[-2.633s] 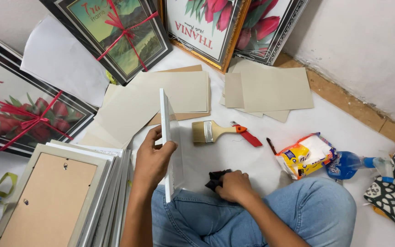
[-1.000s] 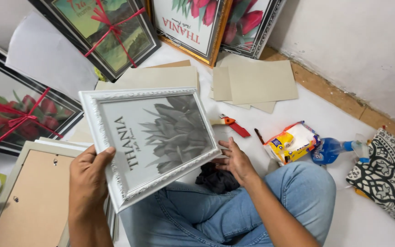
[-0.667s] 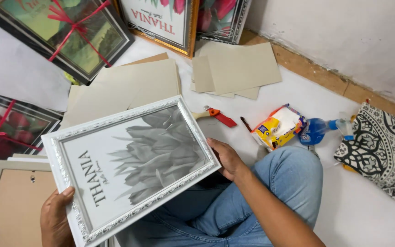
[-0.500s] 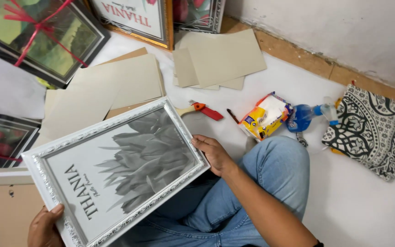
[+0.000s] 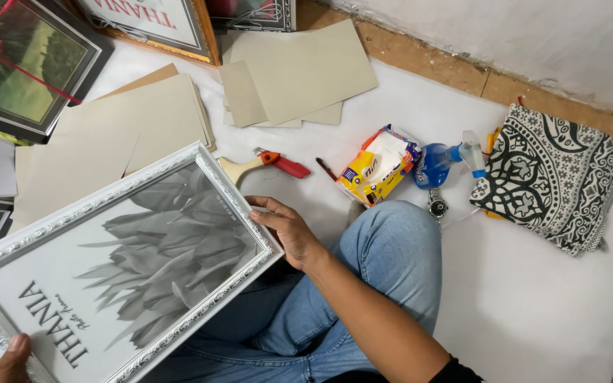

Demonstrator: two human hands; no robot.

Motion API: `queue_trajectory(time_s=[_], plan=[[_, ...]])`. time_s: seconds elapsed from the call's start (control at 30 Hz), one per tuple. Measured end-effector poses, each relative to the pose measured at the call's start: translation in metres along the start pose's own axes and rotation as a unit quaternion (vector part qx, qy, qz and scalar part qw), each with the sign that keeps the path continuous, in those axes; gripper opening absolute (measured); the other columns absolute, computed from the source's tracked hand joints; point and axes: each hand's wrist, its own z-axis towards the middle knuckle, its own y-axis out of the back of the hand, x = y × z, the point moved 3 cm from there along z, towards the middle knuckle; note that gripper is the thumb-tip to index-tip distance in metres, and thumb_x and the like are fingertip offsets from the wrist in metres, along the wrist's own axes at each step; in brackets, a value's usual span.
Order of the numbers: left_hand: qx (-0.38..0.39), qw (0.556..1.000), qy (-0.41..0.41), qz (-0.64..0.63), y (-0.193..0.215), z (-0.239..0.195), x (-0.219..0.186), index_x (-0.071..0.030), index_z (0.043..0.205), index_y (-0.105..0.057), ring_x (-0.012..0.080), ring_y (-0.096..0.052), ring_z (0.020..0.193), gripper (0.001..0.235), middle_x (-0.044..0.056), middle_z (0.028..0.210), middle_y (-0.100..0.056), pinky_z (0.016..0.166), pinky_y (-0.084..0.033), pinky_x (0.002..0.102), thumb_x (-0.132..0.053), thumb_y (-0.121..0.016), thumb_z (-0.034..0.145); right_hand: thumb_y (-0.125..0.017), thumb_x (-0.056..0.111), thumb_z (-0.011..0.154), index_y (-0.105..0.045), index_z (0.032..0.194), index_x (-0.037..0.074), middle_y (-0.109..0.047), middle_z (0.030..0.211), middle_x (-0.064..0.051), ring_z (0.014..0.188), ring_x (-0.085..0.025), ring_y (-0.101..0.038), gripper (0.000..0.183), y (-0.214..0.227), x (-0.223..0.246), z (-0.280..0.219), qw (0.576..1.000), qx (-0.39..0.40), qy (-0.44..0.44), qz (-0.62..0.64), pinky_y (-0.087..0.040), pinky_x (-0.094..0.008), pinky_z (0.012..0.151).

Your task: The person cleans the back and front of a picture frame using a brush and a cloth. They then disassemble the frame by removing the backing board and a plastic sheet, clean the glass, and place a new backing board inside the frame.

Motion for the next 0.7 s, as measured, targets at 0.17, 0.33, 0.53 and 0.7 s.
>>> queue_trajectory(time_s=[0.17, 0.33, 0.53, 0.7], plan=[[0.017, 0.994, 0.025, -0.101, -0.048, -0.135, -0.103, 0.015, 0.15, -0.012, 0.059, -0.032, 0.139, 0.057, 0.042, 0.149, -0.026, 0.115, -0.026, 0.072, -0.001, -0.036, 0.102, -0.067, 0.014, 0.092, -0.058, 0.141, 0.004, -0.068, 0.103, -0.009, 0.093, -0.013, -0.064, 0.051, 0.003, -0.007, -0.001, 0.997, 0.06, -0.002, -0.058, -0.052, -0.026, 0.086], [-0.04, 0.978, 0.046, -0.2, -0.094, -0.329, -0.266, 0.005, 0.15, -0.03, 0.0509, -0.045, 0.13, 0.052, 0.036, 0.138, -0.042, 0.114, -0.032, 0.067, -0.012, -0.035, 0.1, -0.062, 0.004, 0.091, -0.046, 0.153, 0.003, -0.064, 0.125, -0.013, 0.103, -0.015, -0.057, 0.065, -0.001, -0.024, 0.006, 0.983, 0.119, -0.027, -0.141, -0.045, -0.028, 0.094], [-0.126, 0.911, 0.038, -0.391, -0.097, -0.357, -0.221, 0.005, 0.137, -0.054, 0.0281, -0.063, 0.096, 0.043, 0.024, 0.115, -0.065, 0.084, -0.049, 0.035, -0.025, -0.041, 0.108, -0.052, -0.001, 0.088, -0.053, 0.144, 0.003, -0.069, 0.106, -0.018, 0.083, -0.017, -0.058, 0.056, -0.047, -0.022, 0.016, 0.96, 0.083, -0.021, -0.268, -0.046, -0.026, 0.076], [-0.107, 0.822, 0.106, -0.549, -0.086, -0.367, -0.201, 0.008, 0.134, -0.057, 0.0264, -0.064, 0.102, 0.041, 0.026, 0.124, -0.067, 0.086, -0.049, 0.032, -0.018, -0.048, 0.104, -0.061, 0.002, 0.09, -0.058, 0.134, -0.002, -0.071, 0.099, -0.017, 0.076, -0.014, -0.059, 0.044, -0.103, -0.022, 0.024, 0.923, 0.054, 0.039, -0.38, -0.045, -0.022, 0.066]])
